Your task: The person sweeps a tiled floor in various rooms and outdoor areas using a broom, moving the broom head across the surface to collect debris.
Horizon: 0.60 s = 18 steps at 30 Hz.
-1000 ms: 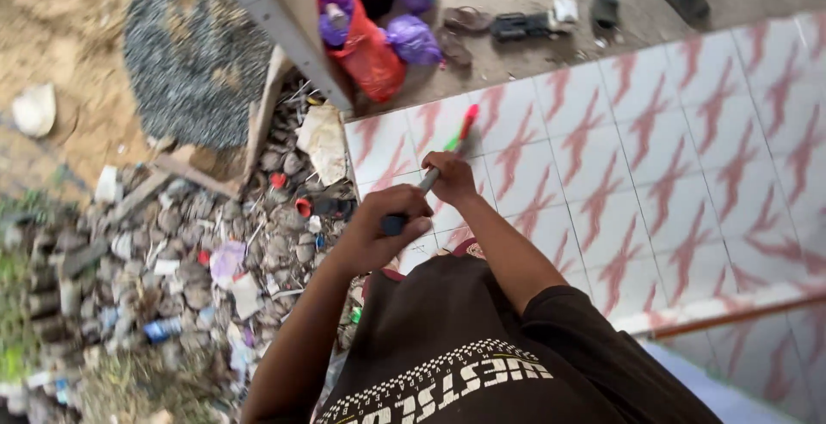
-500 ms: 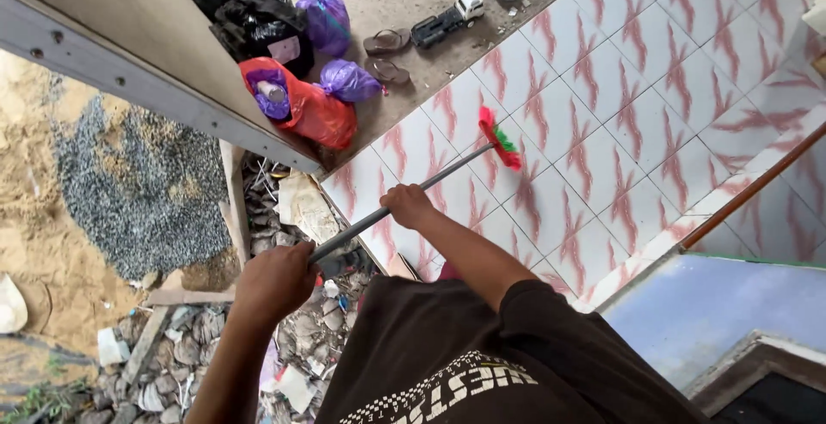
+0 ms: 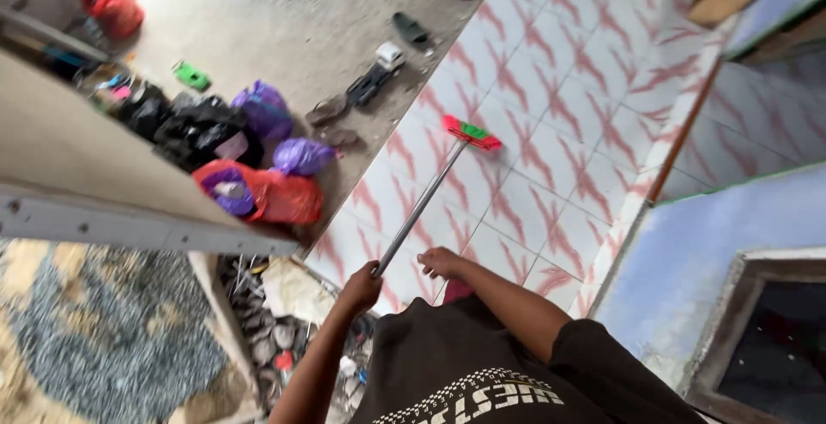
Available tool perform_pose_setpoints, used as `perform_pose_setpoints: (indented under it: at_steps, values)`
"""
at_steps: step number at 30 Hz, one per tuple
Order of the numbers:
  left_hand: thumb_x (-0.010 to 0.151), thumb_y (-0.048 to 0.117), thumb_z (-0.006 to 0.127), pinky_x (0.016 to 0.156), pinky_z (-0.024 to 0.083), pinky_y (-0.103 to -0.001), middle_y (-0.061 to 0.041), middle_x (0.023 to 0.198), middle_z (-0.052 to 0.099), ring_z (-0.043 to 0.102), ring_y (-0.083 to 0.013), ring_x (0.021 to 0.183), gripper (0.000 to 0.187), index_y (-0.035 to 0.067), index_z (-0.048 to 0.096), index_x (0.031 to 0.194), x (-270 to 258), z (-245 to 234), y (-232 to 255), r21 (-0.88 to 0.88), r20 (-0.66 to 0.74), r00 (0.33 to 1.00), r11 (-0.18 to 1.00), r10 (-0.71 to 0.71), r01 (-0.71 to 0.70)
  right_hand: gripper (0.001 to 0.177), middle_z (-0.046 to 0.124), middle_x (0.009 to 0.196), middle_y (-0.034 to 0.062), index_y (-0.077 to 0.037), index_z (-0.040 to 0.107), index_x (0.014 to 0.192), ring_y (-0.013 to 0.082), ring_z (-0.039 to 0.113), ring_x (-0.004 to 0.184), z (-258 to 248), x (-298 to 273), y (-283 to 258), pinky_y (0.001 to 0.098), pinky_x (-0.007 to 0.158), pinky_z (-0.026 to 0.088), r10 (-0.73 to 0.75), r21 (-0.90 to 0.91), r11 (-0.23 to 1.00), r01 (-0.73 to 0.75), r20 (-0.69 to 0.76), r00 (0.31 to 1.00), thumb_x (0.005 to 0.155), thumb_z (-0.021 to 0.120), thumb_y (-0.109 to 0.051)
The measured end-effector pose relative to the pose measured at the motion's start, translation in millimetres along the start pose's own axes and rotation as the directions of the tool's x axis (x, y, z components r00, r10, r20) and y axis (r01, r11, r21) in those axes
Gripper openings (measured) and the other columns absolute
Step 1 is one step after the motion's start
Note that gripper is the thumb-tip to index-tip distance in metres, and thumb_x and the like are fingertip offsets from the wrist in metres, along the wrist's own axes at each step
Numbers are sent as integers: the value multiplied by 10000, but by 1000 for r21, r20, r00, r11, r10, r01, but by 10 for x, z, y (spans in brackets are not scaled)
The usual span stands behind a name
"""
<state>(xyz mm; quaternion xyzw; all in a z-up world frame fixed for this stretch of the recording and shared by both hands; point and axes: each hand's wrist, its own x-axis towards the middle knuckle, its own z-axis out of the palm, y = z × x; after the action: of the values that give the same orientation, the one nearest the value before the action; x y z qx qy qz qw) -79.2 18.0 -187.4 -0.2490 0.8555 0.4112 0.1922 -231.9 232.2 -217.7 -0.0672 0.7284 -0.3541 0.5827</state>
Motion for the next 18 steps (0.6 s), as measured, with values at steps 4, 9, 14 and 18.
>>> perform_pose_setpoints:
  at_steps: [4, 9, 14, 18]
  values:
    - [884, 170, 542, 916, 534, -464, -248, 1160, 705, 677, -405, 1092, 609, 15, 428, 1462, 566, 333, 774, -9, 120, 978, 985, 171, -171, 750, 692, 1270, 179, -80, 527, 1418, 329, 691, 1105, -28, -138, -66, 519, 962, 545, -8, 526, 847, -76, 155, 988, 1007, 344, -680]
    - [980, 343, 519, 910, 523, -477, -244, 1177, 711, 668, -420, 1100, 536, 3, 511, 1394, 1020, 519, 1657, 132, 298, 897, 916, 327, -378, 654, 614, 1373, 134, -106, 494, 1421, 332, 640, 1151, -475, -138, -143, 562, 979, 524, 32, 887, 460, 51, -74, 997, 1003, 376, -596]
    - [939, 464, 518, 947, 497, -474, -197, 1212, 707, 652, -388, 1132, 685, 126, 387, 1520, 1403, 218, 2398, 210, 455, 836, 876, 305, -434, 607, 654, 1213, 250, 2, 568, 1303, 360, 664, 972, -1246, 59, -166, 488, 804, 570, 24, 943, 310, 124, -138, 990, 1042, 403, -520]
    - [885, 462, 543, 982, 557, -437, -188, 1274, 696, 707, -362, 1164, 697, 151, 442, 1501, 1803, 261, 2783, -65, 428, 869, 968, 247, -243, 499, 641, 977, 212, 16, 574, 1179, 317, 597, 750, -1787, 194, -399, 455, 592, 496, 143, 956, 202, 211, -242, 960, 1056, 463, -454]
